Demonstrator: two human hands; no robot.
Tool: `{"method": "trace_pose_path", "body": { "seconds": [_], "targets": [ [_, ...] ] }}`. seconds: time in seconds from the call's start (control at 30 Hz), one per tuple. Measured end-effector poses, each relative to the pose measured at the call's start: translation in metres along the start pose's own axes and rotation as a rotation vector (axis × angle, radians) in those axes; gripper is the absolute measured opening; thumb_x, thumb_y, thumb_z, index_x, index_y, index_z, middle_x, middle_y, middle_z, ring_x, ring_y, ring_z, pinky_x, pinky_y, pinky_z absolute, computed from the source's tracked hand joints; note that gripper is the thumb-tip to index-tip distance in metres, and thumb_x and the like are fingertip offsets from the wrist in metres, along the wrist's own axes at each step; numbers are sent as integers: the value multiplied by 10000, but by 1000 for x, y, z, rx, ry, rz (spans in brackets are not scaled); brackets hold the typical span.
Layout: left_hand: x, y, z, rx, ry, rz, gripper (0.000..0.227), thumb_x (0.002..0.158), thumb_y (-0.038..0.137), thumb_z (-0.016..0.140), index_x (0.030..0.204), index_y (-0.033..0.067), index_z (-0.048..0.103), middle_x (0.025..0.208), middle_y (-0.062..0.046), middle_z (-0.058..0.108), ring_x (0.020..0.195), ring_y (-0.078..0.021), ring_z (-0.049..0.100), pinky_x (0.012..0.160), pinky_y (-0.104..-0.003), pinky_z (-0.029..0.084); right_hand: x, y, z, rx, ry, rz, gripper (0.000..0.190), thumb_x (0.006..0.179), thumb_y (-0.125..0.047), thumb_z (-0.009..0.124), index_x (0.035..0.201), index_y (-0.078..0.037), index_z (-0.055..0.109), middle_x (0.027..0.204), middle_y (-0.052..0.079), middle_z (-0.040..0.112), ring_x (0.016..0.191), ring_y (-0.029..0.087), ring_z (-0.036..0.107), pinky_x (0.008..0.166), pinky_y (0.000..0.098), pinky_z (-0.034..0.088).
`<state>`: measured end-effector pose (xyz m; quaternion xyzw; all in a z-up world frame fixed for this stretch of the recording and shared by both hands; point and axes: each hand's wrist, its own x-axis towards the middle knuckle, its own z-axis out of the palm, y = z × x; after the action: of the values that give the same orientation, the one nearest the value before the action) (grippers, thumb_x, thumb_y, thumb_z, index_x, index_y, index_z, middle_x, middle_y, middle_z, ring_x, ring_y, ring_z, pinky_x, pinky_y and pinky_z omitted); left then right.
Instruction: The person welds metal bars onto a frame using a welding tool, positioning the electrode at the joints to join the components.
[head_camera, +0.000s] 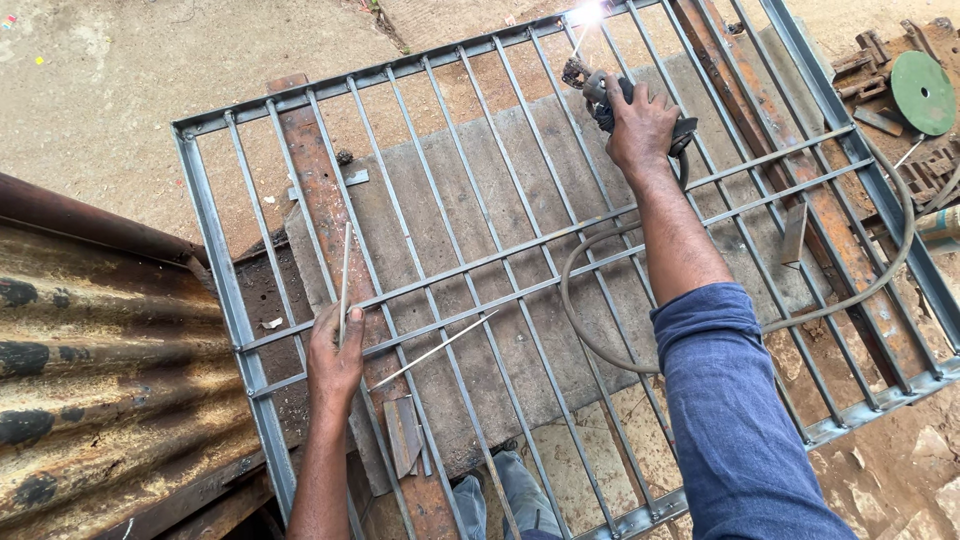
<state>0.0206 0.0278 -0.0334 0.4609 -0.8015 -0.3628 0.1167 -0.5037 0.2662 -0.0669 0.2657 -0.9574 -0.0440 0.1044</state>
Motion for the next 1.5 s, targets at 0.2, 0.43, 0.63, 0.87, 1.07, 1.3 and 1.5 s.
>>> {"method": "trace_pose_path", "body": {
  "seconds": [0.2,0.43,0.63,0.87,1.07,1.3,1.5],
  "targets": [
    [-3,-1,3,0,0,-7,711,943,661,524,1357,99,659,1467,-224,546,1383,-407,507,1073,-634,453,4,-1,-4,-15,22,-15,991,791,-193,816,1642,-331,328,1217,216,555,1057,405,629,826,569,537],
    [-10,-3,2,0,-19,-32,724,945,653,499,1351,73,652,1460,-236,550,1369,-405,530,1062,-625,472,16,-10,-13,7,-19,2,1023,785,-205,817,1660,-299,296,1197,233,546,1004,396,648,784,531,561],
    [-13,-17,3,14,-12,-14,714,974,642,493,1354,59,652,1481,-258,524,1399,-427,492,1083,-635,447,17,-16,-19,19,-44,14,1039,773,-213,829,1657,-280,289,1222,235,534,1019,399,642,781,526,561],
    [-23,-35,0,15,-21,-64,771,942,700,470,1381,87,630,1511,-239,494,1398,-429,482,1067,-671,441,19,-17,-18,14,-53,20,1047,768,-232,840,1654,-267,282,1215,250,530,1014,413,640,791,533,559],
    [-35,-54,-10,-2,-24,-83,760,942,713,446,1342,103,657,1513,-210,519,1380,-413,515,1076,-673,443,21,-14,-11,19,-28,40,1054,769,-235,842,1659,-277,279,1230,259,526,1018,424,637,793,526,558],
    [-48,-67,-5,64,69,-52,704,1042,637,408,1285,42,695,1501,-239,528,1361,-423,526,1084,-620,445,17,-6,-4,35,-14,15,1084,720,-246,860,1639,-286,286,1237,277,519,991,440,632,799,508,548],
    [-68,-14,10,17,163,96,542,1089,437,470,1272,-21,692,1282,-223,662,1198,-381,650,1020,-488,518,23,4,-9,80,-35,-8,1076,759,-263,859,1663,-255,276,1203,271,550,989,432,650,796,517,559]
  ]
}}
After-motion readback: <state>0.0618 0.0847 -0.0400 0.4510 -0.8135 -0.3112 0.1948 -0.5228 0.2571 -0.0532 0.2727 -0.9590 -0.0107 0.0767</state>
